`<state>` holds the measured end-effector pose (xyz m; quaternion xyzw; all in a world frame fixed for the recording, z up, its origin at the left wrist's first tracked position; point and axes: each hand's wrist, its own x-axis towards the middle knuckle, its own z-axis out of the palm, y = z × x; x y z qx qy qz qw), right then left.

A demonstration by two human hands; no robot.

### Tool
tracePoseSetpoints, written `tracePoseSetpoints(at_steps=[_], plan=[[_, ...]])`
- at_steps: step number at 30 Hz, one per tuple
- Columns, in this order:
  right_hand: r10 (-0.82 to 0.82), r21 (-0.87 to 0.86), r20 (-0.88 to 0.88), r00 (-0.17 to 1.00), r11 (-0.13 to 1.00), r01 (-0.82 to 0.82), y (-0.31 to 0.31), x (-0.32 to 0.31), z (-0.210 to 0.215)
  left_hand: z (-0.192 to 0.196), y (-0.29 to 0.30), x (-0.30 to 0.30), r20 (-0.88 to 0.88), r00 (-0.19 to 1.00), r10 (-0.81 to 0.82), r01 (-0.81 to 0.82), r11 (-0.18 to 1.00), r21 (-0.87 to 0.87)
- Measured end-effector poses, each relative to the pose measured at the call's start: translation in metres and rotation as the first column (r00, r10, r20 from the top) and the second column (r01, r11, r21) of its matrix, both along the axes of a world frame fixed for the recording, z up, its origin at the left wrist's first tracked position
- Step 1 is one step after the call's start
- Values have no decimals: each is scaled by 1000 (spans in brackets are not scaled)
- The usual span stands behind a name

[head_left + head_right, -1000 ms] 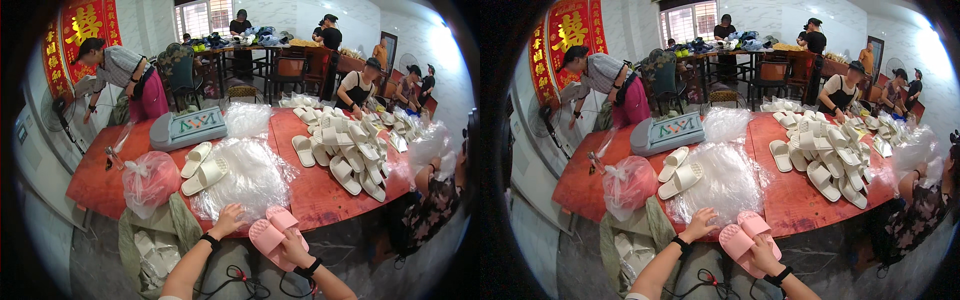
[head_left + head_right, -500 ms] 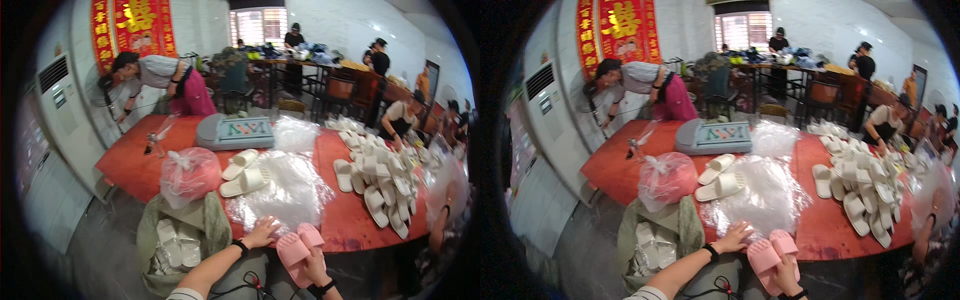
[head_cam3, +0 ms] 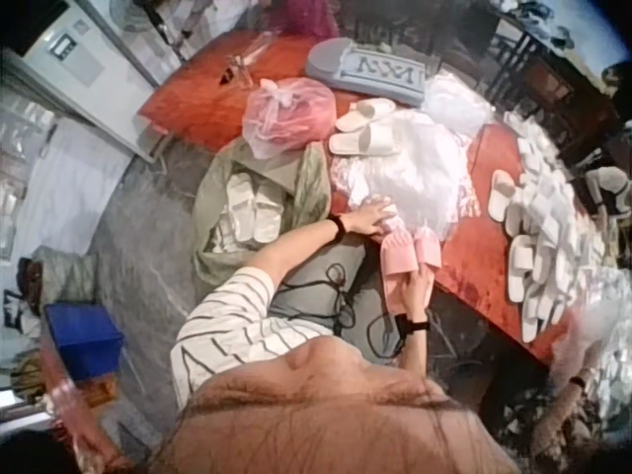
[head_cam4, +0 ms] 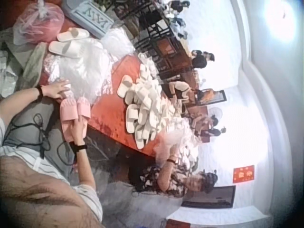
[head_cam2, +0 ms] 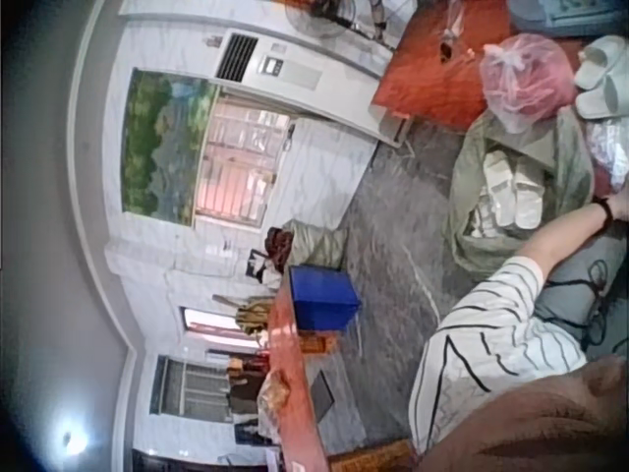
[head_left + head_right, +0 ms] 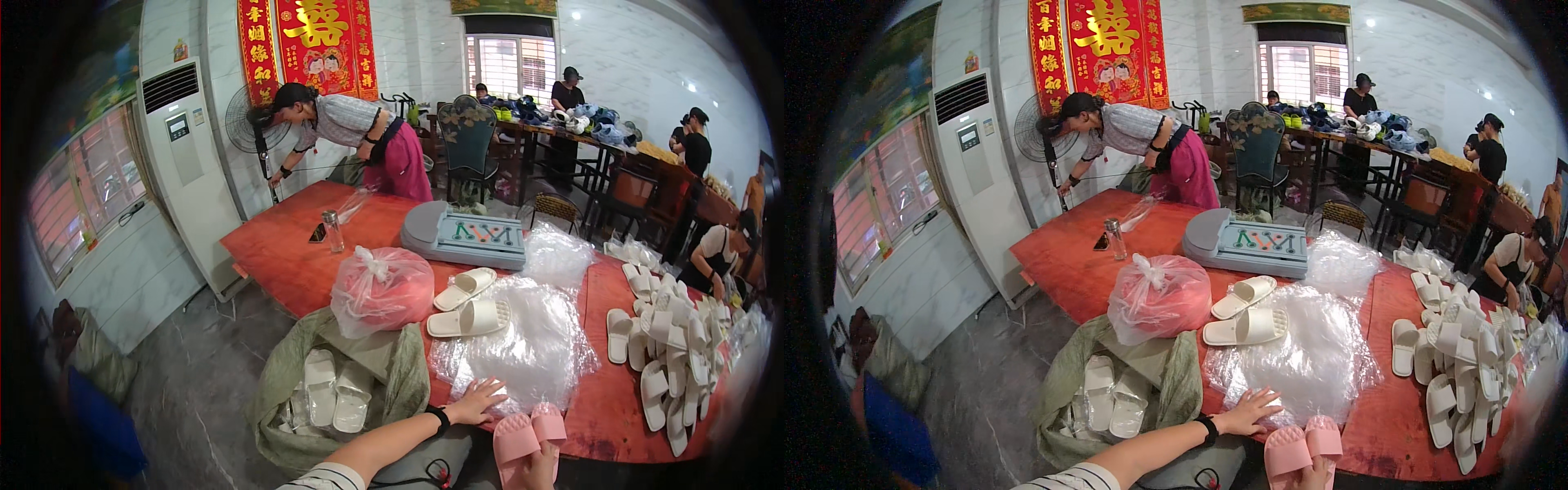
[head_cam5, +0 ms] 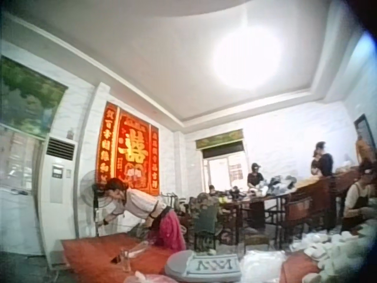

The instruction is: Pack shoes into plastic bags and place them into a large storage bag.

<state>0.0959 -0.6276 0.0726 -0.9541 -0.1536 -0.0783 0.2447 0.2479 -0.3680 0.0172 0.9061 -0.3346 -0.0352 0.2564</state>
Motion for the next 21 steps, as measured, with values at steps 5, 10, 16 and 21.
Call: tracePoseSetpoints(at_steps=[5, 10, 16, 21], plan=[[-4, -16, 37, 999, 1000, 5, 2, -1, 5, 0, 0, -1, 21, 1000, -10, 10, 1000, -26], [-30, 15, -41, 999, 999, 30, 0, -2, -4, -7, 1, 1, 17, 1000, -16, 16, 999, -34], [-39, 4, -40, 998, 999, 39, 0, -2, -1, 5, -1, -1, -26, 1000, -7, 7, 1000, 1], [-42, -6, -38, 998, 999, 42, 1, -3, -4, 7, 0, -3, -11, 1000, -6, 6, 1000, 2]])
